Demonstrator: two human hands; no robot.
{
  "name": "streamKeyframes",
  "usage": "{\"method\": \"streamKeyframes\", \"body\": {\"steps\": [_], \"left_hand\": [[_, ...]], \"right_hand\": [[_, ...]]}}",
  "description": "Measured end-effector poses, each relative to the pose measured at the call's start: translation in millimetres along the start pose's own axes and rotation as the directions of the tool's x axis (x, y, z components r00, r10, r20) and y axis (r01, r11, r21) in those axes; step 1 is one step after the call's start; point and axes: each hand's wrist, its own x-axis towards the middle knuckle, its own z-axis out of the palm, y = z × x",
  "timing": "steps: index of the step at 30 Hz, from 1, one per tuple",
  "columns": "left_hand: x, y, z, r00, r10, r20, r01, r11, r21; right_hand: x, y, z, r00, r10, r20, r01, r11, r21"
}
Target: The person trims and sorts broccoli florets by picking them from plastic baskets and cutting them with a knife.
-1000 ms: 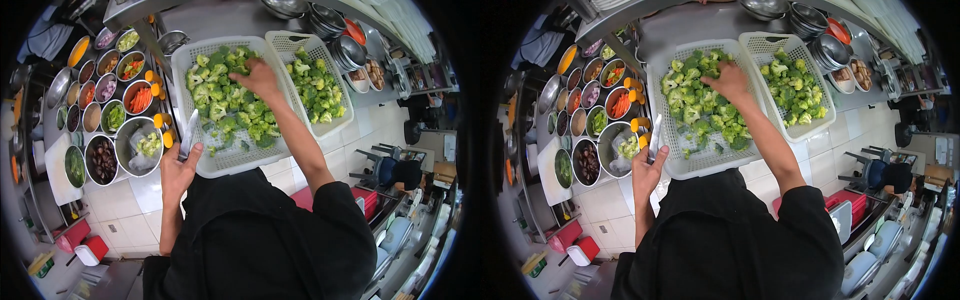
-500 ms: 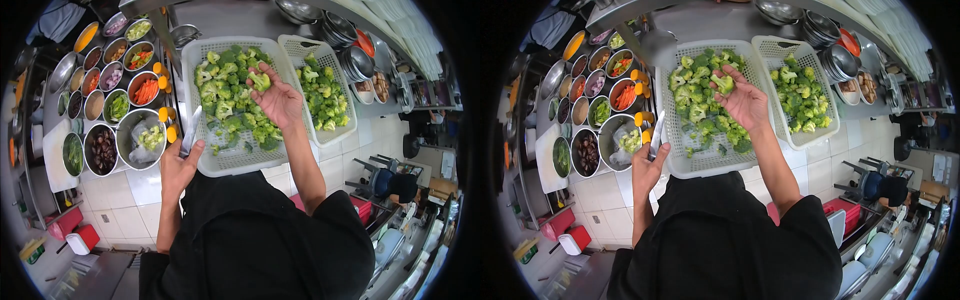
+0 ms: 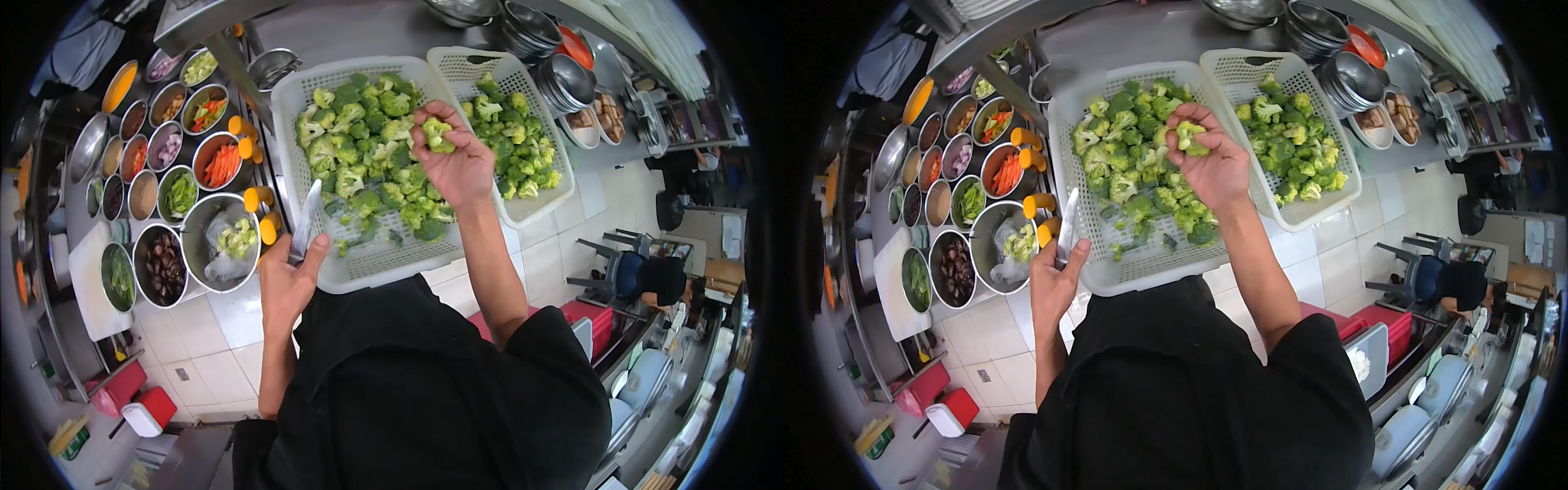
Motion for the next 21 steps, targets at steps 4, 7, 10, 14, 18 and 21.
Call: {"method": "streamKeyframes", "body": {"steps": [4, 7, 10, 14, 18, 21], "left_hand": [[0.6, 1.8, 2.2, 1.000, 0.011, -0.013, -0.012, 0.998, -0.065], [-1.3, 8.0, -0.5, 1.000, 0.015, 0.005, -0.015, 1.000, -0.023], [0.0, 22.3, 3.1, 0.999, 0.024, 0.040, -0.023, 1.000, -0.012], [1.0, 34.1, 9.6, 0.997, 0.069, 0.025, -0.068, 0.997, -0.034], [10.4, 35.4, 7.5, 0.967, 0.253, -0.030, -0.252, 0.967, 0.042], [16.2, 42.7, -0.8, 0.903, 0.426, -0.058, -0.418, 0.901, 0.116]], "right_hand": [[0.1, -22.8, -5.1, 0.992, -0.128, 0.012, 0.129, 0.982, -0.139], [-4.0, -21.1, 8.6, 0.980, -0.178, 0.087, 0.196, 0.935, -0.294], [-4.7, -10.2, 18.5, 0.961, -0.206, 0.186, 0.266, 0.878, -0.399], [-10.3, 2.6, 39.7, 0.952, -0.215, 0.220, 0.294, 0.846, -0.445], [-17.4, 22.0, 53.6, 0.971, -0.064, 0.232, 0.151, 0.912, -0.382], [-23.2, 42.1, 71.3, 0.984, 0.048, 0.172, 0.012, 0.943, -0.333]]}}
